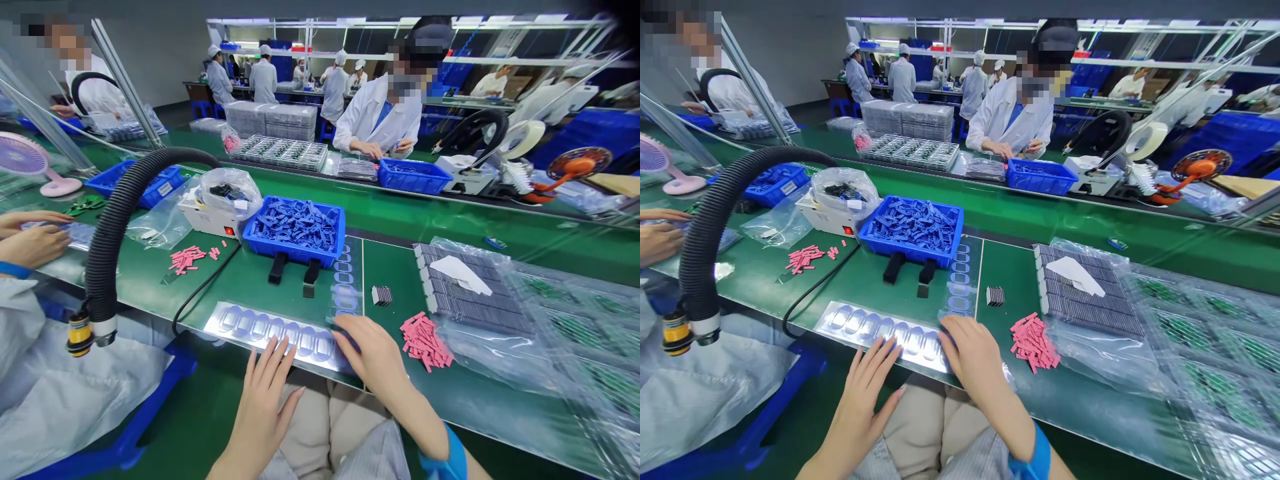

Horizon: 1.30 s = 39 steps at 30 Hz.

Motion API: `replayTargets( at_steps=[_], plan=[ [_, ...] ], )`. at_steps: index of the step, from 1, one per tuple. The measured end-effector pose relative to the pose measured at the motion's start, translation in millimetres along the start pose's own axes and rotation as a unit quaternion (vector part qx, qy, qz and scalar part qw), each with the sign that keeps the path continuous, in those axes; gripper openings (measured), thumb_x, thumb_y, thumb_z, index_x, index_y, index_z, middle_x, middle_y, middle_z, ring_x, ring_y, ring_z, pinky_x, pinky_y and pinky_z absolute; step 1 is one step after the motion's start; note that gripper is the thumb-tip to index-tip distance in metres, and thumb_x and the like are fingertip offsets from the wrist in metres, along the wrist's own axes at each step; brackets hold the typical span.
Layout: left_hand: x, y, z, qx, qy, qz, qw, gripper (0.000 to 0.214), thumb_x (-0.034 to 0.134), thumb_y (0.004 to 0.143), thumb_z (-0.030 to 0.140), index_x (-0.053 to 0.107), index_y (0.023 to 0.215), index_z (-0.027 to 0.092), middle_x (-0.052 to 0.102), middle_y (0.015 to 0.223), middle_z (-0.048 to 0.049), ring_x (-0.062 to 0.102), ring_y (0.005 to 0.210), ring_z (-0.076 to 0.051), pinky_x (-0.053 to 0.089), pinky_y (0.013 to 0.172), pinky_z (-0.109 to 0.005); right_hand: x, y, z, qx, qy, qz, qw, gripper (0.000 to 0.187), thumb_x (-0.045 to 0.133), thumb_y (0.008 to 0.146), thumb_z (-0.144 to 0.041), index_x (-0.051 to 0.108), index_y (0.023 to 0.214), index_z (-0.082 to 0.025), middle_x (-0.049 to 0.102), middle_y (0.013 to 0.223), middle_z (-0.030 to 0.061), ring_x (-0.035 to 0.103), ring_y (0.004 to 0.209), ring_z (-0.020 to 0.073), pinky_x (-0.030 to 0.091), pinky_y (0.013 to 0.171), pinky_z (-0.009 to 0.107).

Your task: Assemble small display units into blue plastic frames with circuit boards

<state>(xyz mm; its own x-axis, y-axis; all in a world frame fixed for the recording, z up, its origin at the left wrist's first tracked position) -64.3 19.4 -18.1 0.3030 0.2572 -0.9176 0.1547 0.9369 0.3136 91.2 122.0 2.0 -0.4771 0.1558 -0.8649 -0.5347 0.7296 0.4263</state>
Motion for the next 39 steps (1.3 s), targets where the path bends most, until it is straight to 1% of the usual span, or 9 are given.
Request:
replayTargets(
  at_steps=[4,9,15,19,22,26,28,35,39],
  plan=[
    [-6.2,-10.0,11.7,0.009,-0.032,0.014,0.999,0.054,0.051,0.087,0.015,0.036,0.138,0.017,0.057,0.136,-0.0132,0.044,0.131,-0.027,0.040,0.104,-0.052,32.9,50.6,5.8,0.036,-0.014,-0.059,0.998,0.022,0.050,0.094,-0.027,0.060,0.111,-0.018,0.069,0.090,0.0052,0.066,0.080,0.0173,0.054,0.064,0.029],
    [-9.6,-25.6,25.0,0.046,-0.075,0.031,0.996,0.050,0.054,0.085,0.018,0.041,0.132,0.012,0.064,0.126,-0.0157,0.052,0.124,-0.028,0.047,0.098,-0.050,62.4,76.8,7.8,0.059,-0.009,-0.116,0.991,0.022,0.054,0.092,-0.034,0.060,0.103,-0.016,0.065,0.094,0.0033,0.063,0.077,0.0132,0.054,0.070,0.031],
    [-5.4,-33.0,31.1,0.046,-0.153,0.024,0.987,0.047,0.056,0.083,0.021,0.046,0.129,0.014,0.065,0.124,-0.0162,0.055,0.121,-0.029,0.049,0.096,-0.051,61.8,77.1,14.3,0.065,0.059,-0.131,0.988,0.020,0.062,0.086,-0.034,0.060,0.083,-0.015,0.061,0.075,-0.0005,0.059,0.065,0.0122,0.049,0.059,0.027],
    [-1.8,-32.3,30.0,-0.003,-0.289,0.003,0.957,0.037,0.058,0.082,0.021,0.057,0.119,0.019,0.072,0.112,-0.0115,0.065,0.108,-0.027,0.045,0.100,-0.052,40.7,69.7,5.5,0.064,0.125,-0.107,0.984,0.006,0.062,0.082,-0.023,0.063,0.077,-0.020,0.067,0.074,0.0016,0.063,0.067,0.0176,0.047,0.059,0.028],
    [8.6,-30.9,18.3,-0.150,-0.486,-0.042,0.860,0.033,0.056,0.086,0.036,0.063,0.114,0.021,0.074,0.107,-0.0112,0.067,0.102,-0.025,0.048,0.098,-0.046,11.0,49.4,-11.5,0.052,0.191,-0.106,0.975,0.006,0.061,0.083,-0.020,0.066,0.081,-0.022,0.071,0.080,0.0015,0.066,0.076,0.0187,0.052,0.068,0.030],
    [18.0,-19.2,29.1,-0.257,-0.753,-0.153,0.587,0.061,0.053,0.077,0.065,0.067,0.113,0.017,0.073,0.109,-0.0155,0.067,0.103,-0.028,0.049,0.094,-0.045,-34.1,10.9,-40.9,0.007,0.315,-0.156,0.936,0.007,0.063,0.084,-0.020,0.065,0.079,-0.024,0.072,0.089,-0.0021,0.067,0.085,0.0131,0.054,0.076,0.022],
    [16.3,-9.5,44.7,-0.250,-0.788,-0.229,0.513,0.062,0.060,0.071,0.066,0.071,0.105,0.016,0.075,0.099,-0.0137,0.070,0.094,-0.026,0.051,0.089,-0.041,-50.8,-7.3,-49.7,0.007,0.381,-0.204,0.902,0.008,0.061,0.085,-0.019,0.064,0.079,-0.023,0.071,0.094,-0.0018,0.066,0.089,0.0127,0.054,0.080,0.023],
    [18.7,0.8,92.1,-0.183,-0.795,-0.374,0.442,0.042,0.077,0.060,0.053,0.076,0.081,0.017,0.068,0.069,-0.0016,0.065,0.067,-0.010,0.048,0.070,-0.020,-82.7,-40.3,-47.9,0.040,0.407,-0.255,0.876,0.011,0.063,0.083,-0.013,0.064,0.082,-0.024,0.066,0.103,-0.0022,0.064,0.095,0.0124,0.053,0.084,0.023],
    [14.6,6.2,98.1,-0.198,-0.797,-0.347,0.454,0.038,0.074,0.065,0.052,0.076,0.084,0.019,0.064,0.068,0.0003,0.058,0.063,-0.008,0.045,0.064,-0.018,-95.7,-48.1,-39.7,0.081,0.380,-0.098,0.916,0.007,0.062,0.085,-0.020,0.061,0.088,-0.026,0.067,0.098,0.0016,0.065,0.089,0.0155,0.056,0.076,0.025]
  ],
)
Point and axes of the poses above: each hand's wrist, its own y-axis towards the middle knuckle, its own x-axis out of the palm, z = x × y, the point moved 6 cm from there along y, towards the middle knuckle
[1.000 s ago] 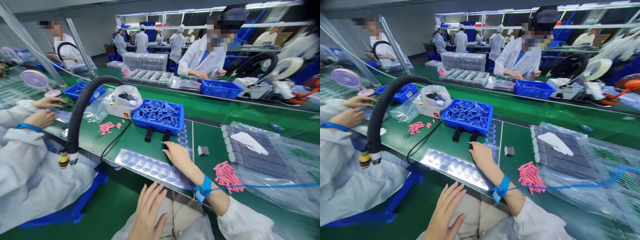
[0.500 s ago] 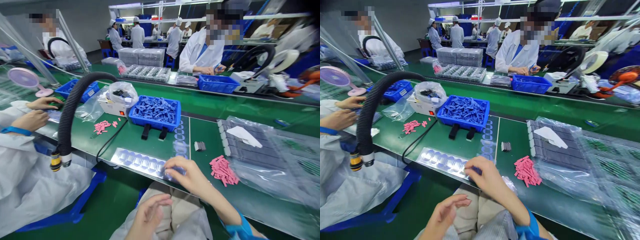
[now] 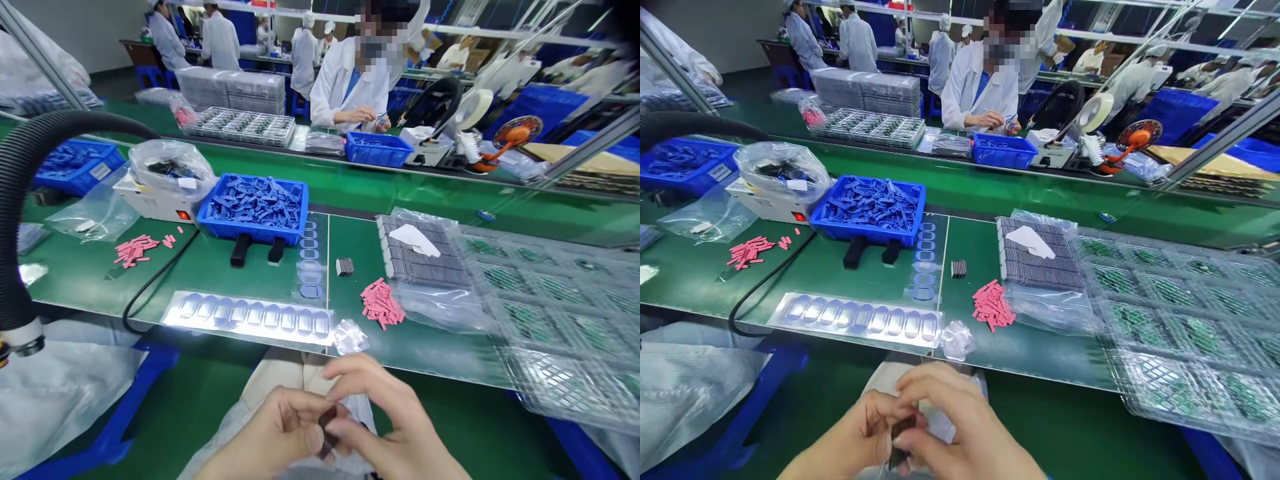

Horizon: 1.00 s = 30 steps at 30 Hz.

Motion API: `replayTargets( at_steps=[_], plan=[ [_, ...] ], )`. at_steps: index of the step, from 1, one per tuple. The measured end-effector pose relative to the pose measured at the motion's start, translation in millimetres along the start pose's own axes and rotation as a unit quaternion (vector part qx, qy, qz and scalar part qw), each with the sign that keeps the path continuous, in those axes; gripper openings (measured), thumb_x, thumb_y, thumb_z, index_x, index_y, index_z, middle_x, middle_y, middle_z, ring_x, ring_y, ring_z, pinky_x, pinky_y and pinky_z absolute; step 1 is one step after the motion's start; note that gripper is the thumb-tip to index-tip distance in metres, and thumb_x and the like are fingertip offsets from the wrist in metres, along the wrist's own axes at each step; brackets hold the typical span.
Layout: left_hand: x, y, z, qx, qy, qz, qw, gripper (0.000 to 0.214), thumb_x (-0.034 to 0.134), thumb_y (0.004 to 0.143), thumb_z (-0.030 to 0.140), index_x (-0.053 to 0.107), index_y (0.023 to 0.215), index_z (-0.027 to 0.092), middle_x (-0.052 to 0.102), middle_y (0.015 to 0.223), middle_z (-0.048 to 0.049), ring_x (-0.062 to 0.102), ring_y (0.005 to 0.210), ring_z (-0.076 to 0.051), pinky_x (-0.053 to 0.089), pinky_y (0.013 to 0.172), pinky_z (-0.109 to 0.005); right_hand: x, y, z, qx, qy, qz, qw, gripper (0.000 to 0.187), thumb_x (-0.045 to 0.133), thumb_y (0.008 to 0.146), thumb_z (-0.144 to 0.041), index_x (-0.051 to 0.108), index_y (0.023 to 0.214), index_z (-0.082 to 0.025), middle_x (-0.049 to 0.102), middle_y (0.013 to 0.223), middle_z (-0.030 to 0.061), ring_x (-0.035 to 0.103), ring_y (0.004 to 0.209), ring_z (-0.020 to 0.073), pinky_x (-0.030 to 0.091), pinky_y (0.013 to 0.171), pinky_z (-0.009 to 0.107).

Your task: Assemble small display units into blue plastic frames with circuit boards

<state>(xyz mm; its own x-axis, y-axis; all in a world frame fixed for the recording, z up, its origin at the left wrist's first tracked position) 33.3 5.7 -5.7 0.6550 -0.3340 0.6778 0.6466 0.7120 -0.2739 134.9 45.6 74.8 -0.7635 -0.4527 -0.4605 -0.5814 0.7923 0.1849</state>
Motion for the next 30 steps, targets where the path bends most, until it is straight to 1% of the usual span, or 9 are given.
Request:
replayTargets(
  at_steps=[2,3,5,8,12,16,20,24,30],
  plan=[
    [2.2,-1.1,8.5,0.025,0.022,0.036,0.999,0.041,0.070,0.069,0.053,0.076,0.093,0.020,0.066,0.073,-0.0022,0.058,0.067,-0.011,0.047,0.067,-0.022,-11.6,-8.3,-2.8,-0.039,-0.053,0.130,0.989,0.007,0.060,0.086,-0.018,0.059,0.086,-0.025,0.066,0.086,0.0037,0.064,0.079,0.0182,0.056,0.067,0.029],
    [3.6,-2.2,12.8,0.039,0.033,0.052,0.997,0.042,0.069,0.071,0.053,0.075,0.098,0.021,0.068,0.076,-0.0036,0.059,0.069,-0.012,0.047,0.069,-0.024,-15.2,-12.6,-4.5,-0.058,-0.081,0.173,0.980,0.009,0.059,0.085,-0.016,0.058,0.083,-0.025,0.064,0.080,0.0036,0.063,0.073,0.0186,0.054,0.062,0.031],
    [7.6,-4.6,19.2,0.062,0.054,0.071,0.994,0.040,0.067,0.074,0.052,0.073,0.104,0.025,0.071,0.081,-0.0047,0.061,0.074,-0.015,0.048,0.073,-0.027,-18.0,-17.9,-5.8,-0.079,-0.122,0.205,0.968,0.014,0.059,0.084,-0.012,0.058,0.080,-0.024,0.059,0.070,0.0024,0.058,0.064,0.0178,0.050,0.055,0.031],
    [13.7,-6.1,22.1,0.079,0.073,0.076,0.991,0.038,0.064,0.077,0.050,0.070,0.110,0.030,0.072,0.087,-0.0029,0.062,0.081,-0.016,0.048,0.080,-0.029,-18.0,-19.8,-5.6,-0.088,-0.143,0.191,0.967,0.016,0.058,0.083,-0.007,0.061,0.082,-0.023,0.057,0.068,0.0027,0.055,0.063,0.0173,0.048,0.053,0.030],
    [17.0,-4.3,23.0,0.082,0.089,0.079,0.989,0.040,0.062,0.078,0.053,0.069,0.111,0.032,0.072,0.087,-0.0011,0.062,0.083,-0.016,0.047,0.082,-0.029,-18.2,-20.7,-4.4,-0.086,-0.137,0.187,0.969,0.016,0.057,0.083,-0.006,0.062,0.084,-0.022,0.057,0.069,0.0031,0.054,0.066,0.0171,0.048,0.054,0.031],
    [16.5,-4.3,23.4,0.070,0.107,0.075,0.989,0.044,0.061,0.077,0.055,0.067,0.115,0.033,0.071,0.086,-0.0012,0.061,0.079,-0.016,0.047,0.078,-0.028,-18.0,-20.6,-2.6,-0.076,-0.129,0.184,0.972,0.017,0.058,0.083,-0.006,0.062,0.085,-0.022,0.057,0.071,0.0023,0.054,0.068,0.0167,0.049,0.057,0.031],
    [10.1,-6.2,19.2,0.052,0.131,0.083,0.987,0.044,0.061,0.077,0.055,0.067,0.115,0.033,0.071,0.086,-0.0017,0.058,0.075,-0.015,0.047,0.072,-0.026,-19.8,-19.4,-3.7,-0.082,-0.129,0.188,0.970,0.012,0.060,0.084,-0.009,0.063,0.083,-0.021,0.060,0.072,0.0025,0.056,0.069,0.0161,0.050,0.060,0.030],
    [5.0,-5.7,15.6,0.049,0.138,0.089,0.985,0.046,0.062,0.077,0.055,0.066,0.117,0.032,0.072,0.087,-0.0035,0.059,0.076,-0.017,0.048,0.072,-0.028,-21.4,-17.9,-2.7,-0.084,-0.124,0.199,0.968,0.011,0.059,0.086,-0.013,0.064,0.082,-0.021,0.063,0.072,0.0022,0.057,0.070,0.0159,0.050,0.061,0.030],
    [3.6,-4.3,15.2,0.037,0.138,0.144,0.979,0.044,0.067,0.073,0.053,0.068,0.112,0.032,0.074,0.083,-0.0037,0.062,0.076,-0.017,0.049,0.071,-0.025,-20.4,-20.9,3.7,-0.082,-0.102,0.188,0.973,0.013,0.056,0.086,-0.008,0.062,0.081,-0.018,0.062,0.075,0.0026,0.054,0.072,0.0154,0.047,0.063,0.031]
  ],
)
Point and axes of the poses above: each hand's wrist, its own y-axis towards the middle knuckle, its own x-axis out of the palm, z = x × y, the point moved 6 cm from there along y, towards the middle knuckle
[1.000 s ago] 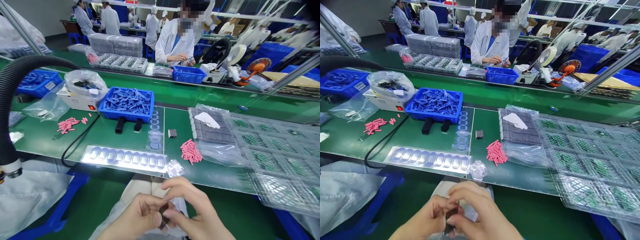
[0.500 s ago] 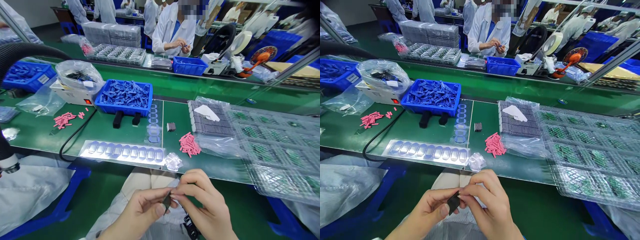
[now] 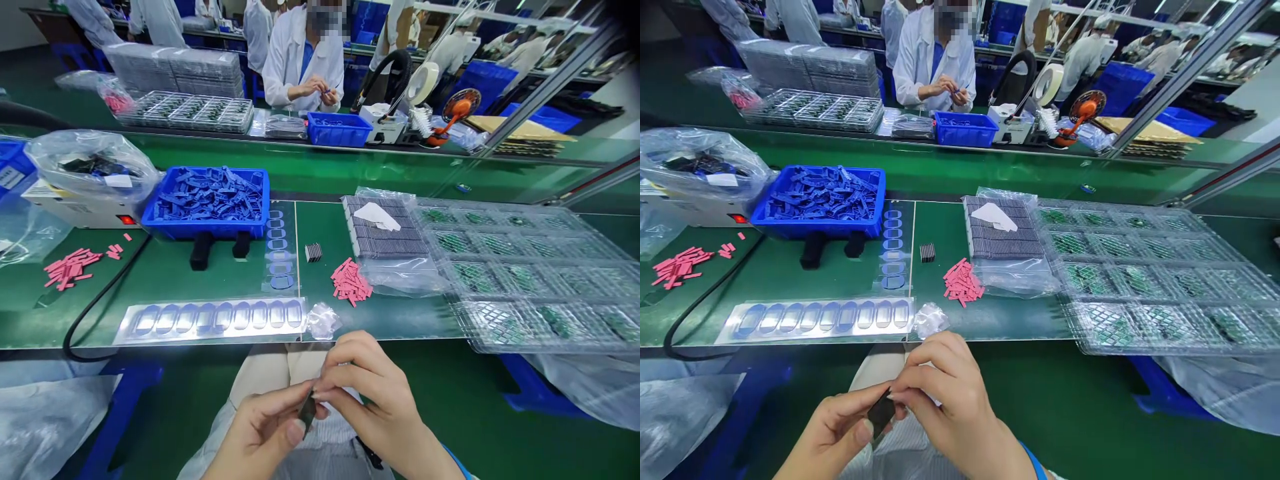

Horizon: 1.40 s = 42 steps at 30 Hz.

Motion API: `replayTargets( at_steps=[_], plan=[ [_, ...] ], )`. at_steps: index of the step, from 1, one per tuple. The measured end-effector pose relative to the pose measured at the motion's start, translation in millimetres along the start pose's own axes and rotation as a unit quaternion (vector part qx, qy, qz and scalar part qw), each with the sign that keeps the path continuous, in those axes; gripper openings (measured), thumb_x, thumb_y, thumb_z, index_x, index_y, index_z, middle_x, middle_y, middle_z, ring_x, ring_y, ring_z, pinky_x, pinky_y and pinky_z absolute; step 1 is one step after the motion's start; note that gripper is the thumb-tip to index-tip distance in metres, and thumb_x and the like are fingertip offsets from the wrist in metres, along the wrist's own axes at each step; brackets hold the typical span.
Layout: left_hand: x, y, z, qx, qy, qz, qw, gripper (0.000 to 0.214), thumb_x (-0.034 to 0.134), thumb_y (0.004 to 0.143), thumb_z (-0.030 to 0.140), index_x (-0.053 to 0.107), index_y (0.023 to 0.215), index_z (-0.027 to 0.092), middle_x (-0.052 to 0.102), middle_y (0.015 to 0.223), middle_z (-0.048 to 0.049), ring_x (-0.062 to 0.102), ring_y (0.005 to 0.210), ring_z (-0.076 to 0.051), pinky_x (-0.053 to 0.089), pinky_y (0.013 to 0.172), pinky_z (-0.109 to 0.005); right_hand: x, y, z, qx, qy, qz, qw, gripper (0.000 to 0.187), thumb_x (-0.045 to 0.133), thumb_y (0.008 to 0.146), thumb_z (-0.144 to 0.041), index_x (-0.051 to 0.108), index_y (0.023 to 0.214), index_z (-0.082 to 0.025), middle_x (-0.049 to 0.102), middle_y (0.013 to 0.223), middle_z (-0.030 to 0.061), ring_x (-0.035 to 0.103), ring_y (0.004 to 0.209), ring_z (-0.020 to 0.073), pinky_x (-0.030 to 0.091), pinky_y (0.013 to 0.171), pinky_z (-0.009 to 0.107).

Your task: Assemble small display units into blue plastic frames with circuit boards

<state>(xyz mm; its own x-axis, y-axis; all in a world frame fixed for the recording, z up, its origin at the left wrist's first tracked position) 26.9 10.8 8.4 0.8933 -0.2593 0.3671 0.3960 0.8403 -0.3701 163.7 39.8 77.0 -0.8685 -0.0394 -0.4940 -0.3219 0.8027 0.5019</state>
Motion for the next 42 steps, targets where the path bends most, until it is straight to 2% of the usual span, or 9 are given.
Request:
replayTargets(
  at_steps=[8,15,20,26,31,34,37,40,42],
  plan=[
    [-1.0,2.2,-7.7,0.045,0.030,-0.002,0.999,0.039,0.066,0.077,0.047,0.065,0.114,0.036,0.078,0.092,-0.0029,0.068,0.082,-0.019,0.050,0.082,-0.028,3.8,-10.1,11.4,0.046,0.057,-0.009,0.997,0.010,0.059,0.086,-0.009,0.060,0.080,-0.018,0.059,0.076,0.0023,0.053,0.075,0.0156,0.045,0.066,0.031],
    [-2.8,2.8,-8.0,0.077,0.059,0.003,0.995,0.041,0.065,0.077,0.051,0.066,0.114,0.034,0.077,0.094,-0.0055,0.067,0.082,-0.020,0.050,0.075,-0.026,10.7,-12.6,18.0,0.065,0.082,-0.013,0.994,0.009,0.060,0.086,-0.012,0.059,0.080,-0.019,0.057,0.074,0.0010,0.053,0.072,0.0148,0.045,0.063,0.029],
    [-3.1,1.4,-3.1,0.100,0.064,0.033,0.992,0.037,0.066,0.077,0.047,0.068,0.111,0.034,0.077,0.098,-0.0056,0.068,0.082,-0.020,0.051,0.076,-0.026,13.3,-13.0,19.4,0.069,0.090,-0.017,0.993,0.011,0.059,0.086,-0.011,0.058,0.081,-0.020,0.058,0.076,0.0012,0.053,0.074,0.0152,0.046,0.065,0.029],
    [4.2,7.4,-18.3,0.035,-0.091,0.085,0.992,0.033,0.076,0.066,0.047,0.076,0.095,0.031,0.077,0.100,-0.0062,0.069,0.098,-0.025,0.051,0.088,-0.030,19.7,-18.6,13.8,0.027,0.015,-0.017,0.999,0.015,0.047,0.085,-0.003,0.049,0.086,-0.017,0.056,0.082,0.0044,0.052,0.080,0.0161,0.047,0.071,0.031],
    [-3.9,18.0,-27.2,0.030,-0.193,0.186,0.963,0.034,0.079,0.063,0.044,0.077,0.093,0.027,0.078,0.098,-0.0079,0.071,0.093,-0.021,0.054,0.082,-0.023,11.9,-31.8,1.3,-0.041,-0.107,0.041,0.993,0.017,0.046,0.080,-0.002,0.049,0.086,-0.017,0.054,0.088,0.0060,0.052,0.086,0.0176,0.046,0.078,0.032],
    [-19.4,18.6,-28.2,0.023,-0.240,0.255,0.937,0.032,0.077,0.067,0.042,0.076,0.094,0.026,0.077,0.102,-0.0062,0.070,0.096,-0.018,0.054,0.080,-0.019,6.6,-31.1,27.4,0.063,-0.143,0.058,0.986,0.009,0.043,0.087,-0.012,0.047,0.085,-0.020,0.055,0.091,0.0069,0.054,0.089,0.0189,0.047,0.074,0.031],
    [-29.7,14.5,-24.5,0.017,-0.245,0.288,0.926,0.033,0.078,0.065,0.042,0.076,0.094,0.025,0.077,0.103,-0.0056,0.070,0.095,-0.017,0.054,0.079,-0.017,9.9,-26.9,67.8,0.152,-0.234,0.067,0.958,0.012,0.042,0.091,-0.021,0.048,0.080,-0.021,0.059,0.089,0.0059,0.055,0.086,0.0201,0.045,0.072,0.032],
    [-32.8,8.5,-20.3,0.019,-0.235,0.302,0.924,0.034,0.079,0.065,0.043,0.076,0.092,0.024,0.077,0.102,-0.0061,0.071,0.090,-0.017,0.055,0.077,-0.018,18.4,-26.4,94.5,0.156,-0.302,0.091,0.936,0.009,0.050,0.088,-0.021,0.053,0.080,-0.020,0.062,0.086,0.0070,0.056,0.084,0.0231,0.041,0.072,0.035],
    [-32.7,6.2,-19.7,0.016,-0.228,0.299,0.927,0.035,0.079,0.064,0.044,0.077,0.091,0.023,0.077,0.100,-0.0074,0.071,0.087,-0.018,0.055,0.076,-0.020,24.9,-30.3,99.3,0.130,-0.323,0.093,0.933,0.007,0.051,0.088,-0.020,0.058,0.088,-0.018,0.065,0.091,0.0088,0.058,0.088,0.0237,0.040,0.074,0.036]
  ],
)
Point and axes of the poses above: each hand's wrist, its own y-axis towards the middle knuckle, its own x-axis out of the palm, z = x × y, the point moved 6 cm from there along y, towards the middle knuckle
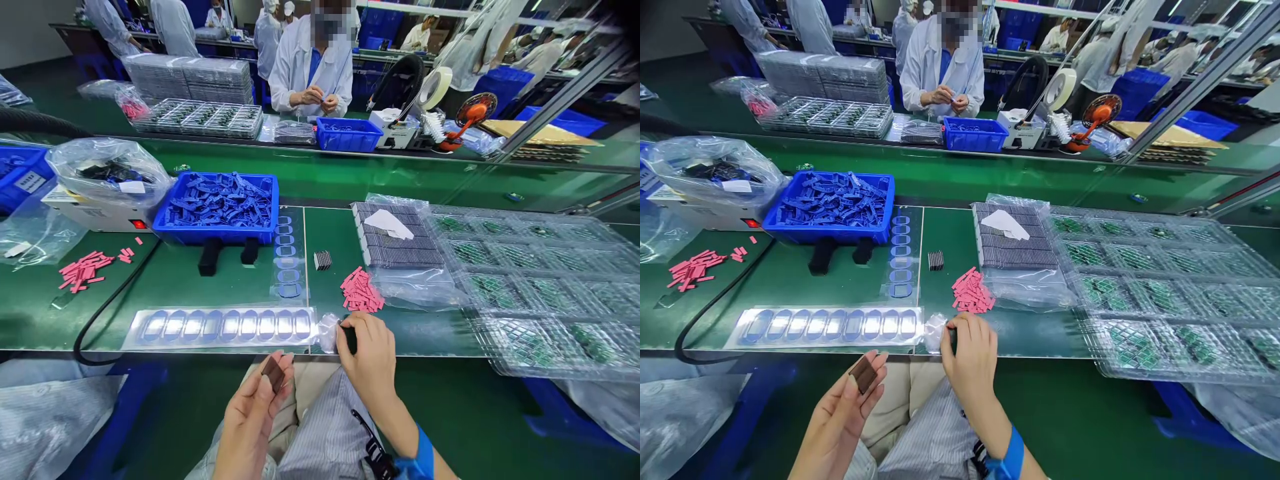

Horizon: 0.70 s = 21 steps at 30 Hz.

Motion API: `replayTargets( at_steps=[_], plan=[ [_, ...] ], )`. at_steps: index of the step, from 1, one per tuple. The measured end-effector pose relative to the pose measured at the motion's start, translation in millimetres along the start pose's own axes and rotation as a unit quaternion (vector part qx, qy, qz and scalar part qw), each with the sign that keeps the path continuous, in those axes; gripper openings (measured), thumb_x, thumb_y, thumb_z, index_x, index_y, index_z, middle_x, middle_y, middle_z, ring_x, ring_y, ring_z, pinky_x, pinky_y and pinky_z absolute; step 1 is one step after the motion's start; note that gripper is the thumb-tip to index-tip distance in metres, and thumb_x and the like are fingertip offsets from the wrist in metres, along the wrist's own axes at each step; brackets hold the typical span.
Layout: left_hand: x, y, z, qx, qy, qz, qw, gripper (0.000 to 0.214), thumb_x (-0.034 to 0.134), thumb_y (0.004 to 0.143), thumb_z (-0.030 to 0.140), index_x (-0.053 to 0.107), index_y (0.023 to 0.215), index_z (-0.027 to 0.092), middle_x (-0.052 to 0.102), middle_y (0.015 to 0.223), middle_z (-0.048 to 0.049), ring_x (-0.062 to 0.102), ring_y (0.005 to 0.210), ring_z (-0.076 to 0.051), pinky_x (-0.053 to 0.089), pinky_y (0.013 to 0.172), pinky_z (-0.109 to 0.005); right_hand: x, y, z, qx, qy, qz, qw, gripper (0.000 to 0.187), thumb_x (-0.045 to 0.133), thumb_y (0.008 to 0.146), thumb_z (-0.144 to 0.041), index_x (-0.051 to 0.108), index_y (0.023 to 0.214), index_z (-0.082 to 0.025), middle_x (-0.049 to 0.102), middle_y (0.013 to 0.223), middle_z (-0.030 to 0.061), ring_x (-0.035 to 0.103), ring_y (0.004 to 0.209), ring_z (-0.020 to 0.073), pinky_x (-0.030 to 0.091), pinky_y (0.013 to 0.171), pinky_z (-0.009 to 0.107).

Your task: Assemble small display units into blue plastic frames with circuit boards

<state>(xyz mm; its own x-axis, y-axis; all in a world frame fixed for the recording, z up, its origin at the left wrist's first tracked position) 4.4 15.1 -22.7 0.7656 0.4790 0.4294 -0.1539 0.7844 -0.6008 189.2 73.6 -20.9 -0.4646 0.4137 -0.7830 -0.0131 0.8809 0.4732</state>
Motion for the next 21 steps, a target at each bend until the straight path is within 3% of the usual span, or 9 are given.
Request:
replayTargets(
  at_steps=[4,7,9,12,14,17,19,21],
  plan=[
    [-0.2,1.1,-3.1,-0.017,0.009,-0.028,0.999,0.035,0.079,0.064,0.043,0.077,0.092,0.022,0.078,0.095,-0.0095,0.071,0.082,-0.017,0.055,0.072,-0.021,-2.7,-13.7,-13.0,-0.110,0.016,-0.034,0.993,0.023,0.050,0.090,-0.014,0.060,0.110,-0.021,0.071,0.106,0.0048,0.061,0.105,0.0227,0.038,0.088,0.038],
    [1.6,3.4,-4.3,-0.012,0.028,-0.066,0.997,0.036,0.078,0.065,0.044,0.076,0.094,0.022,0.078,0.092,-0.0094,0.071,0.082,-0.017,0.054,0.073,-0.022,-18.9,-12.6,-22.4,-0.136,0.057,-0.060,0.987,0.027,0.052,0.090,-0.014,0.057,0.115,-0.021,0.071,0.108,0.0055,0.061,0.108,0.0246,0.038,0.093,0.043],
    [4.7,3.3,-4.7,-0.004,0.053,-0.101,0.994,0.036,0.077,0.067,0.044,0.076,0.096,0.023,0.078,0.093,-0.0090,0.070,0.085,-0.018,0.054,0.077,-0.024,-30.5,-6.2,-34.8,-0.155,0.121,-0.092,0.976,0.033,0.055,0.090,-0.024,0.052,0.122,-0.017,0.067,0.114,0.0102,0.059,0.112,0.0256,0.043,0.092,0.043],
    [12.4,-0.8,-2.9,0.020,0.092,-0.160,0.983,0.034,0.075,0.070,0.043,0.075,0.099,0.025,0.078,0.096,-0.0087,0.070,0.090,-0.022,0.053,0.085,-0.031,-46.0,2.7,-65.6,-0.244,0.183,-0.119,0.945,0.055,0.061,0.086,-0.042,0.047,0.128,-0.010,0.065,0.117,0.0144,0.058,0.113,0.0260,0.045,0.092,0.040],
    [16.0,-4.1,0.7,0.041,0.117,-0.179,0.976,0.033,0.075,0.071,0.040,0.075,0.100,0.025,0.077,0.098,-0.0083,0.069,0.092,-0.024,0.051,0.089,-0.036,-53.6,7.4,-81.6,-0.283,0.187,-0.096,0.936,0.040,0.062,0.086,-0.033,0.054,0.120,-0.013,0.071,0.106,0.0102,0.064,0.101,0.0233,0.045,0.089,0.038],
    [20.8,-8.1,4.4,0.038,0.129,-0.214,0.967,0.032,0.072,0.074,0.041,0.074,0.102,0.025,0.076,0.100,-0.0074,0.069,0.090,-0.022,0.051,0.087,-0.034,-57.8,11.5,-91.3,-0.275,0.226,-0.076,0.932,0.023,0.059,0.085,-0.014,0.060,0.108,-0.016,0.074,0.094,0.0062,0.067,0.087,0.0197,0.047,0.079,0.034],
    [26.4,-12.2,3.1,0.001,0.106,-0.269,0.957,0.037,0.068,0.075,0.048,0.074,0.102,0.024,0.076,0.096,-0.0075,0.068,0.087,-0.021,0.051,0.083,-0.031,-58.1,11.7,-90.8,-0.231,0.306,-0.087,0.919,0.022,0.061,0.085,-0.018,0.059,0.107,-0.017,0.073,0.093,0.0065,0.068,0.087,0.0198,0.050,0.078,0.035],
    [32.5,-18.7,-2.7,-0.066,0.057,-0.323,0.942,0.043,0.067,0.072,0.055,0.075,0.097,0.021,0.077,0.088,-0.0073,0.069,0.085,-0.020,0.050,0.081,-0.028,-54.2,9.0,-86.3,-0.142,0.428,-0.121,0.884,0.024,0.064,0.085,-0.030,0.057,0.107,-0.021,0.072,0.093,0.0057,0.068,0.087,0.0197,0.054,0.078,0.034]
  ],
)
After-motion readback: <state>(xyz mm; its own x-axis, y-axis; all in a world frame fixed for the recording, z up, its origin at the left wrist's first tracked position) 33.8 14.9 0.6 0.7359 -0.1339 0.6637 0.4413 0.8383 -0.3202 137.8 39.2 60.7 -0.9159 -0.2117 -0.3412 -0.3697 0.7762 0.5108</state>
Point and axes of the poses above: each hand's wrist, its own y-axis towards the middle knuckle, its own x-axis out of the palm, z = x × y, the point moved 6 cm from there along y, towards the middle knuckle
